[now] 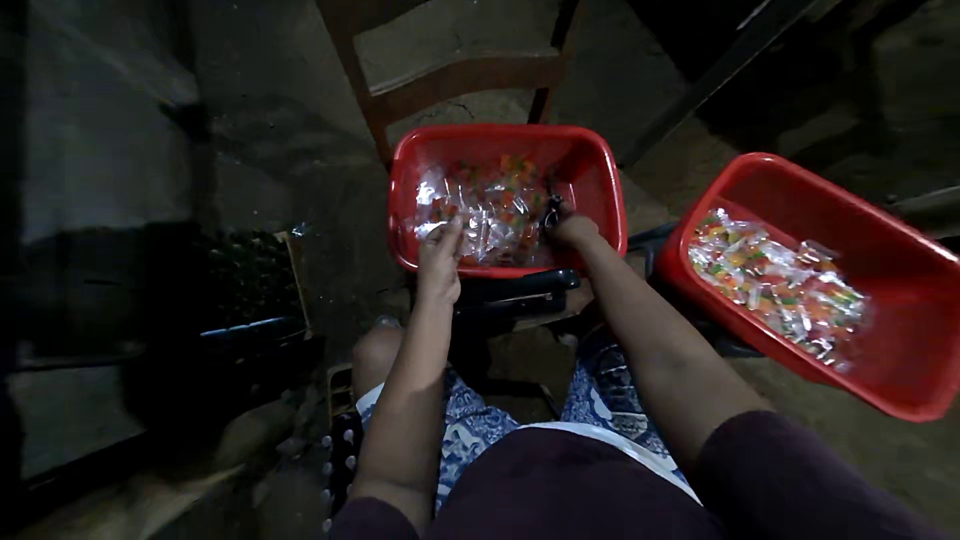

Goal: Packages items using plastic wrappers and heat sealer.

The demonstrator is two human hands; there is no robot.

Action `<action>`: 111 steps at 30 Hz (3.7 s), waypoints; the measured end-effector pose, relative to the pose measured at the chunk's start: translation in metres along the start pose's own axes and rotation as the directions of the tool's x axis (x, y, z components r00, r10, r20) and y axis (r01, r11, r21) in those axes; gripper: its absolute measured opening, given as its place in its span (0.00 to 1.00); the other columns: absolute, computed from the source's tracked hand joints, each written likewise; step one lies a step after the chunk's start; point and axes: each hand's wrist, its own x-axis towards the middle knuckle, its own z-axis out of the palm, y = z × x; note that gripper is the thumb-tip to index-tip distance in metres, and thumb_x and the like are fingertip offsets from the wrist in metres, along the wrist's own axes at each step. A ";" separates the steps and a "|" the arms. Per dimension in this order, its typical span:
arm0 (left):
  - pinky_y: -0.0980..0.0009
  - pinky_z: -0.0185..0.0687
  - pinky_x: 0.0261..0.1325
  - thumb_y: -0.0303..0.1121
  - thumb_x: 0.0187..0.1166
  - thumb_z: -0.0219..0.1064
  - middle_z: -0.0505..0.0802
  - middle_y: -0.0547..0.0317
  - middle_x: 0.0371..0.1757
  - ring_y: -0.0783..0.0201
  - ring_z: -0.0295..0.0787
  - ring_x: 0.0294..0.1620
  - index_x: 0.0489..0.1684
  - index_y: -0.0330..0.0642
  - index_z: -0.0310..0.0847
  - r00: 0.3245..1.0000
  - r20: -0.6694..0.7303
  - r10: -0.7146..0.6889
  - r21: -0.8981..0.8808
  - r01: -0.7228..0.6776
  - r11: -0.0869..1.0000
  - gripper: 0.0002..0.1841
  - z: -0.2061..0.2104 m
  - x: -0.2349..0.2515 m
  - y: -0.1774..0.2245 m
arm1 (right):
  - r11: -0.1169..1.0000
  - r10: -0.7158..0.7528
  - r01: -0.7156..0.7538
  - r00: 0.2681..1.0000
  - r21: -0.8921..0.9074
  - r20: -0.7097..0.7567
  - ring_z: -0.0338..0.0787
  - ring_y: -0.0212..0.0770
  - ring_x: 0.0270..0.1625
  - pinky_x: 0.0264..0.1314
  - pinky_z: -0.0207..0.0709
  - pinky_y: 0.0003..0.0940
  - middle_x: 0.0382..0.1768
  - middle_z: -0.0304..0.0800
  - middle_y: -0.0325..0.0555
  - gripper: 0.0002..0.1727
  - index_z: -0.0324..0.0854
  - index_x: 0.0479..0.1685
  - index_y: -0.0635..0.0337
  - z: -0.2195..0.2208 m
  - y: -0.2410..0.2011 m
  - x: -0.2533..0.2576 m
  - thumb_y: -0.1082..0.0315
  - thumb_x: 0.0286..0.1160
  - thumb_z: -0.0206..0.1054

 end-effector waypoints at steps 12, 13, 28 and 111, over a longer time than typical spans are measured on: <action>0.71 0.90 0.50 0.21 0.81 0.65 0.90 0.63 0.40 0.70 0.90 0.38 0.45 0.41 0.81 0.995 0.101 -0.008 -0.094 0.018 0.995 0.05 0.000 -0.013 0.006 | 0.982 -0.068 0.056 0.996 -0.183 -0.055 0.82 0.81 0.67 0.64 0.71 0.82 0.62 0.83 0.80 0.34 0.67 0.81 0.67 -0.058 0.011 -0.052 0.64 0.76 0.72; 0.70 0.90 0.50 0.21 0.82 0.65 0.89 0.62 0.40 0.70 0.90 0.38 0.46 0.41 0.80 0.995 0.100 -0.005 -0.097 0.015 0.995 0.04 0.000 -0.012 0.005 | 0.976 -0.050 0.028 0.994 -0.218 -0.096 0.83 0.81 0.65 0.62 0.72 0.82 0.61 0.83 0.80 0.33 0.67 0.81 0.66 -0.068 0.010 -0.072 0.66 0.77 0.71; 0.70 0.92 0.50 0.31 0.90 0.58 0.91 0.64 0.40 0.69 0.92 0.38 0.48 0.48 0.77 0.984 0.177 0.030 -0.286 0.022 0.958 0.03 0.007 -0.053 0.021 | 0.389 -0.739 0.269 0.662 0.881 0.125 0.84 0.26 0.42 0.46 0.81 0.24 0.45 0.82 0.31 0.56 0.61 0.84 0.54 0.027 0.040 -0.283 0.20 0.64 0.62; 0.77 0.88 0.40 0.30 0.82 0.64 0.91 0.68 0.35 0.75 0.88 0.33 0.40 0.51 0.86 0.829 0.506 0.240 -0.142 -0.194 0.971 0.06 -0.004 -0.052 0.015 | 0.134 -0.782 0.312 0.616 0.941 -0.094 0.79 0.22 0.33 0.37 0.77 0.18 0.33 0.79 0.25 0.47 0.68 0.75 0.57 0.030 0.000 -0.246 0.25 0.70 0.62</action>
